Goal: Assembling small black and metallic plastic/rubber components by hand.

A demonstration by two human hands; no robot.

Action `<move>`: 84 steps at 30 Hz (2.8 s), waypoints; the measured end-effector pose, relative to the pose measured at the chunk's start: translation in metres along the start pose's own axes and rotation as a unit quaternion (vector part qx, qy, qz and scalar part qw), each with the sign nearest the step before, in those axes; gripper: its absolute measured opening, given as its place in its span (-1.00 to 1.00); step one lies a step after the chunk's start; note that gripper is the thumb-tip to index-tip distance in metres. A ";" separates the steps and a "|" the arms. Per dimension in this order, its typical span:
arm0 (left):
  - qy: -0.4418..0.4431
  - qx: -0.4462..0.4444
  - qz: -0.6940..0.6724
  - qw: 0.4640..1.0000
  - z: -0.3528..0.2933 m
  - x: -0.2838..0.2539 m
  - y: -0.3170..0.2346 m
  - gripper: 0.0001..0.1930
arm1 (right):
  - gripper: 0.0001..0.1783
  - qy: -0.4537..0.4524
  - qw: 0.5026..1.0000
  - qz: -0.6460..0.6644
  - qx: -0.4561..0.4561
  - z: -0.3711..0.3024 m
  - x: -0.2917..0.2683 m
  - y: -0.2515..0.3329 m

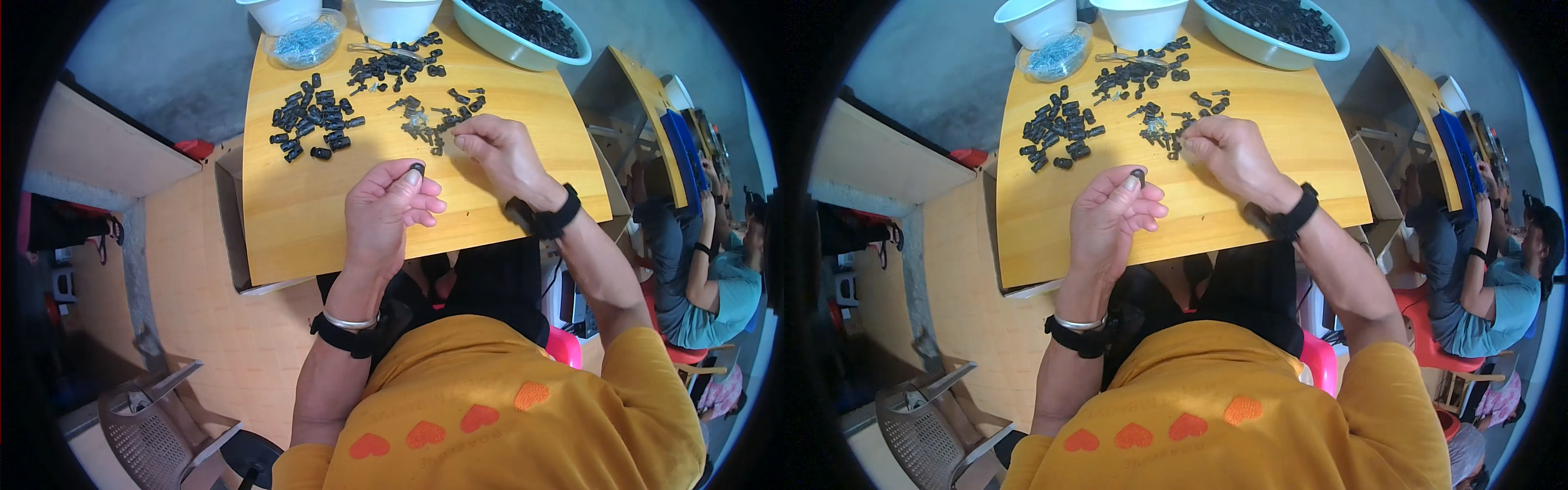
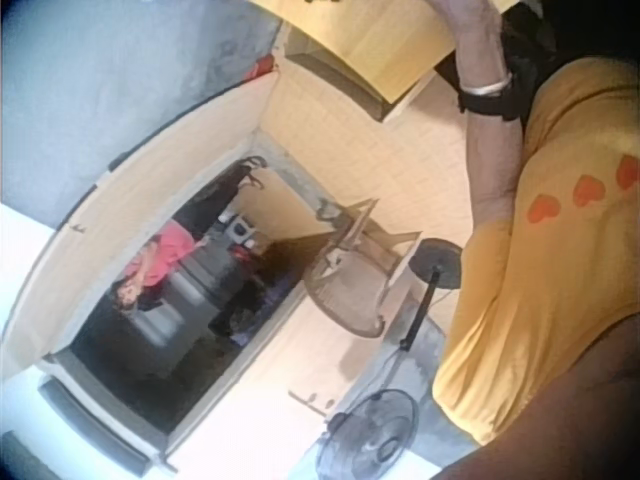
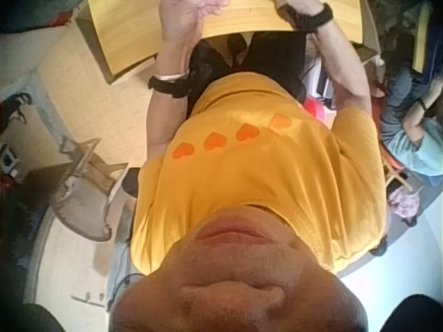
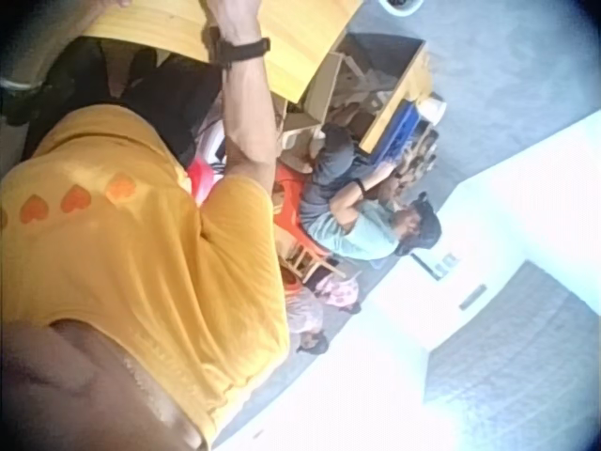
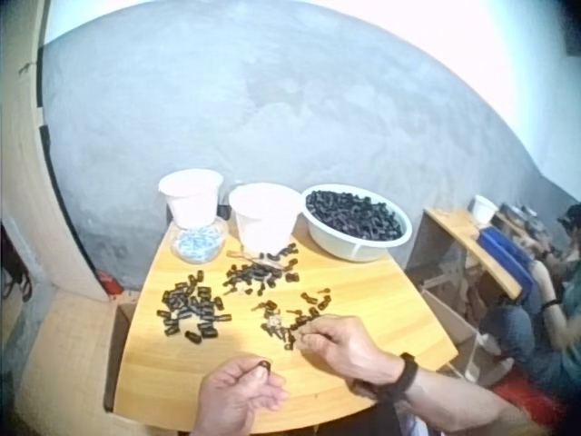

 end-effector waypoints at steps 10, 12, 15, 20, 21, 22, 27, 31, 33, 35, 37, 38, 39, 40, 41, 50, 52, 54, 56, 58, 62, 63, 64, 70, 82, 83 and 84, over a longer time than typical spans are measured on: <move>0.009 0.002 0.011 1.000 -0.012 0.015 -0.013 -0.83 | -0.87 -0.043 0.960 0.272 -0.041 -0.013 0.011 0.056; 0.010 0.006 0.012 1.000 -0.013 0.016 -0.014 -0.83 | -0.87 -0.038 0.959 0.280 -0.030 -0.014 0.012 0.057; 0.007 0.006 0.010 1.000 -0.014 0.017 -0.014 -0.83 | -0.88 -0.043 0.958 0.283 -0.026 -0.016 0.011 0.057; -0.016 0.007 0.025 1.000 -0.014 0.017 -0.013 -0.82 | -0.91 -0.043 0.977 0.205 -0.050 -0.018 0.009 0.062; -0.016 0.006 0.025 1.000 -0.014 0.016 -0.012 -0.82 | -0.91 -0.043 0.976 0.205 -0.050 -0.018 0.010 0.062; -0.015 0.007 0.021 1.000 -0.014 0.014 -0.010 -0.83 | -0.92 -0.040 0.979 0.195 -0.051 -0.017 0.010 0.060; -0.006 -0.004 0.008 1.000 -0.014 0.013 -0.012 -0.81 | -0.91 -0.044 0.972 0.224 -0.052 -0.017 0.013 0.056; 0.010 -0.010 -0.005 1.000 -0.014 0.012 -0.012 -0.82 | -0.89 -0.067 0.979 0.174 -0.083 -0.022 0.014 0.058; 0.013 -0.016 -0.017 1.000 -0.014 0.012 -0.011 -0.83 | -0.89 -0.077 0.982 0.139 -0.099 -0.025 0.015 0.057; 0.011 -0.019 -0.006 1.000 -0.013 0.011 -0.007 -0.80 | -0.86 -0.076 0.984 0.121 -0.108 -0.028 0.015 0.056; 0.010 -0.022 -0.001 1.000 -0.013 0.009 -0.006 -0.80 | -0.83 -0.067 0.983 0.122 -0.116 -0.030 0.015 0.054; 0.009 -0.024 0.004 1.000 -0.013 0.009 -0.005 -0.80 | -0.80 -0.057 0.983 0.122 -0.125 -0.030 0.015 0.054; 0.009 -0.025 0.004 1.000 -0.013 0.009 -0.004 -0.80 | -0.80 -0.057 0.983 0.123 -0.124 -0.031 0.014 0.054; 0.006 -0.014 0.003 1.000 -0.013 0.008 -0.003 -0.80 | -0.76 -0.042 0.984 0.117 -0.127 -0.032 0.013 0.056; 0.003 -0.003 0.002 1.000 -0.013 0.008 -0.002 -0.79 | -0.71 -0.027 0.985 0.111 -0.130 -0.033 0.013 0.057; -0.034 -0.023 0.002 0.999 -0.012 0.012 -0.002 -0.87 | -0.62 -0.049 0.990 0.037 -0.128 -0.037 0.020 0.057; -0.026 -0.021 0.007 0.999 -0.011 0.008 0.000 -0.84 | -0.61 -0.037 0.990 0.023 -0.138 -0.034 0.017 0.058; -0.018 -0.018 0.011 1.000 -0.011 0.008 0.000 -0.81 | -0.61 -0.024 0.989 0.009 -0.147 -0.031 0.012 0.058; -0.012 -0.013 -0.002 1.000 -0.010 0.011 -0.002 -0.82 | -0.69 0.027 0.987 0.085 -0.135 -0.028 0.009 0.056; -0.009 -0.013 0.001 1.000 -0.010 0.009 -0.002 -0.83 | -0.75 0.013 0.985 0.113 -0.133 -0.028 0.010 0.050; -0.004 -0.018 0.009 1.000 -0.011 0.012 -0.003 -0.83 | -0.88 -0.010 0.983 0.161 -0.082 -0.027 0.012 0.047; -0.005 -0.018 0.010 1.000 -0.012 0.012 -0.002 -0.83 | -0.88 -0.010 0.983 0.162 -0.081 -0.026 0.012 0.047; -0.008 -0.020 0.008 1.000 -0.012 0.012 -0.001 -0.83 | -0.89 -0.014 0.986 0.145 -0.085 -0.025 0.012 0.049; -0.008 -0.019 0.010 1.000 -0.011 0.012 0.002 -0.82 | -0.94 -0.032 0.993 0.045 -0.107 -0.028 0.010 0.056; -0.018 -0.036 0.027 0.999 -0.011 0.012 0.003 -0.82 | -0.91 -0.070 0.990 0.000 -0.125 -0.031 0.019 0.051; -0.021 -0.036 0.026 0.999 -0.010 0.012 0.004 -0.82 | -0.90 -0.069 0.991 0.002 -0.118 -0.032 0.020 0.051; -0.022 -0.037 0.026 0.999 -0.010 0.011 0.004 -0.82 | -0.90 -0.068 0.991 0.002 -0.117 -0.033 0.020 0.051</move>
Point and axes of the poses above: each hand's wrist, its own z-axis towards the middle knuckle, its own x-axis out of the palm, y = z × x, the point moved 2 cm from there along z, towards the middle knuckle, and after that the axes turned 1 degree about y, right-handed, at the moved point
